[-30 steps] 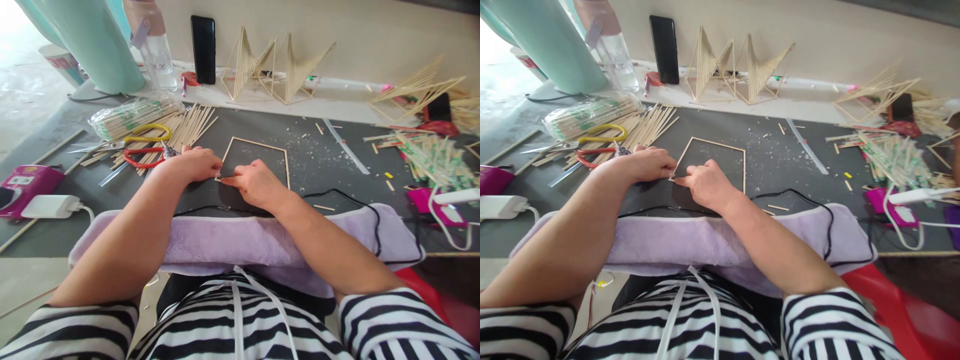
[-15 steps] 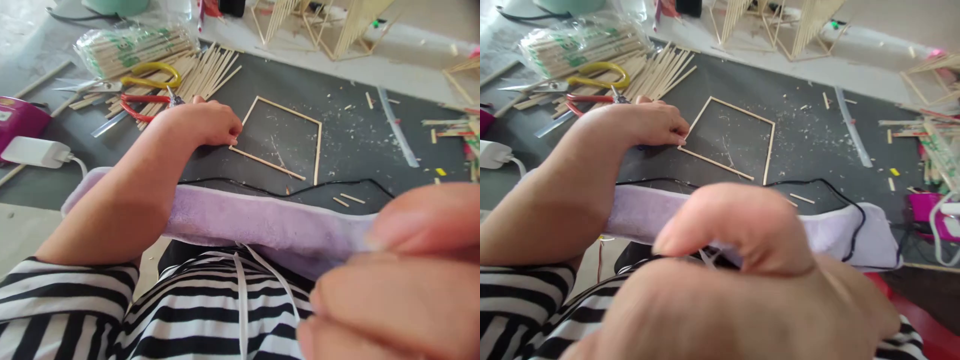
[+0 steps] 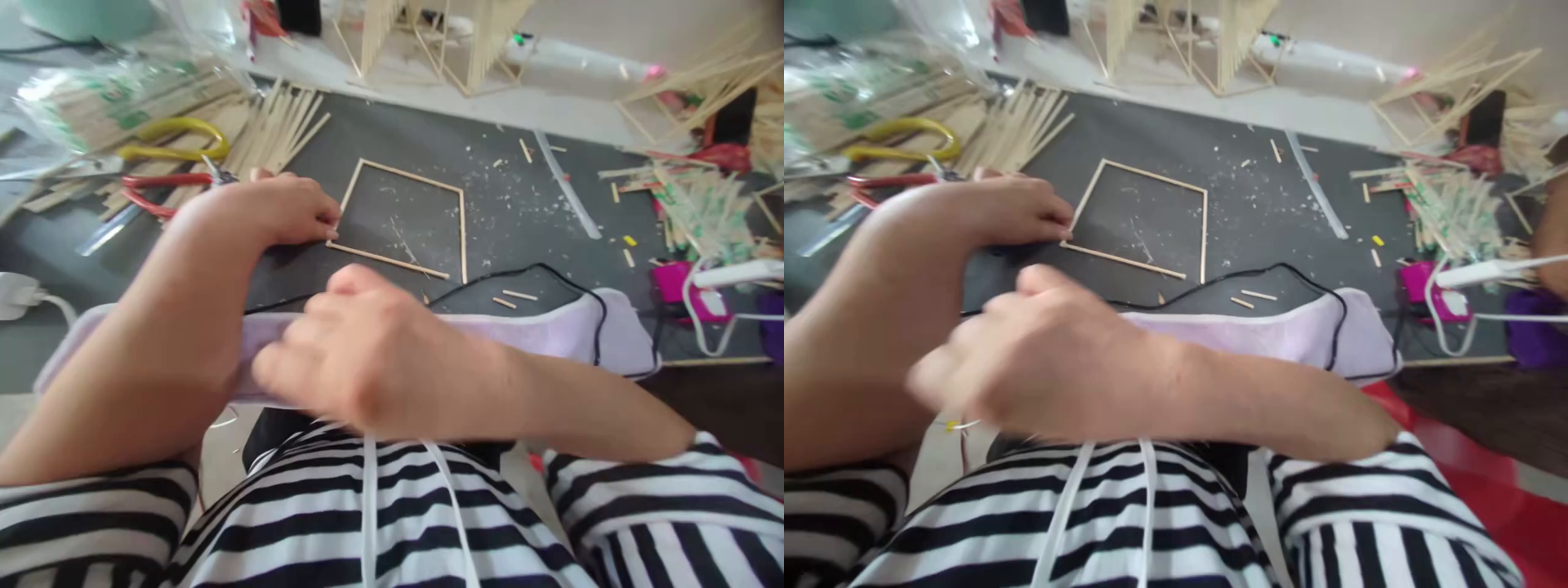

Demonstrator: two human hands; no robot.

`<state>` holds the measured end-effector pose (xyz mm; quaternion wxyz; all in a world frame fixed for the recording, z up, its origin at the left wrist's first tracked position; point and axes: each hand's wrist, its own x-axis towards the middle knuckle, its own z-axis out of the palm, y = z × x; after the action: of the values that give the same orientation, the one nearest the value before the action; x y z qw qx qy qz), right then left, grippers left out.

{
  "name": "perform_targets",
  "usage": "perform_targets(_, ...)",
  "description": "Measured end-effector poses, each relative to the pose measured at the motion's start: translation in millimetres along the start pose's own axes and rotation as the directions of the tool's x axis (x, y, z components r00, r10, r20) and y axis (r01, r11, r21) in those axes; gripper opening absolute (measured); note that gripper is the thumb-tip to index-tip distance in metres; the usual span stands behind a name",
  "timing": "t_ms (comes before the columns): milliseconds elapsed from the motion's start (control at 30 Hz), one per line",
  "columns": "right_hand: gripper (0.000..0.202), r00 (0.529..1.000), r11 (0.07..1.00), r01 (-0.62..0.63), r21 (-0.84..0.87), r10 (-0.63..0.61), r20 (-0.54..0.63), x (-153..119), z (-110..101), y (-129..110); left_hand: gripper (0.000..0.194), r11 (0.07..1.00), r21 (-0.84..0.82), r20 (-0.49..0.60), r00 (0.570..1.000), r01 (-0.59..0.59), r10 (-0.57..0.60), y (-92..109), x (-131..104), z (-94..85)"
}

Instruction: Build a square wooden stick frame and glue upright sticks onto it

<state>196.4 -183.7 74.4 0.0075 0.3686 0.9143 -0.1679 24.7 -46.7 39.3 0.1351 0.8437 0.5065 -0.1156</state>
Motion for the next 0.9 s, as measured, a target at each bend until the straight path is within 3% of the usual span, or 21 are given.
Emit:
perform_targets(100,0.037,0.976,0.997,0.057,-0.050,-0.067,-0.209,28.0,7.2,41.2,0.022,0.999,0.046,-0.009,1.000,0.012,-0.012,2.6,-2.6,-1.3)
perform_targets(167,0.032,0.936,0.994,-0.082,-0.068,0.053,-0.347,42.5,18.1,70.6,0.022,0.996,0.067,0.032,0.998,0.053,-0.055,3.5,-1.8,-2.3)
perform_targets(267,0.019,0.921,0.987,-0.141,-0.081,0.100,-0.376,49.6,33.0,97.7,0.024,0.994,0.080,0.060,0.995,0.069,-0.074,4.3,-1.2,-3.7)
perform_targets(900,0.014,0.942,0.982,-0.118,-0.146,0.064,-0.331,57.7,45.1,92.5,0.028,0.995,0.078,0.075,0.994,0.069,-0.075,10.9,-9.0,-10.2)
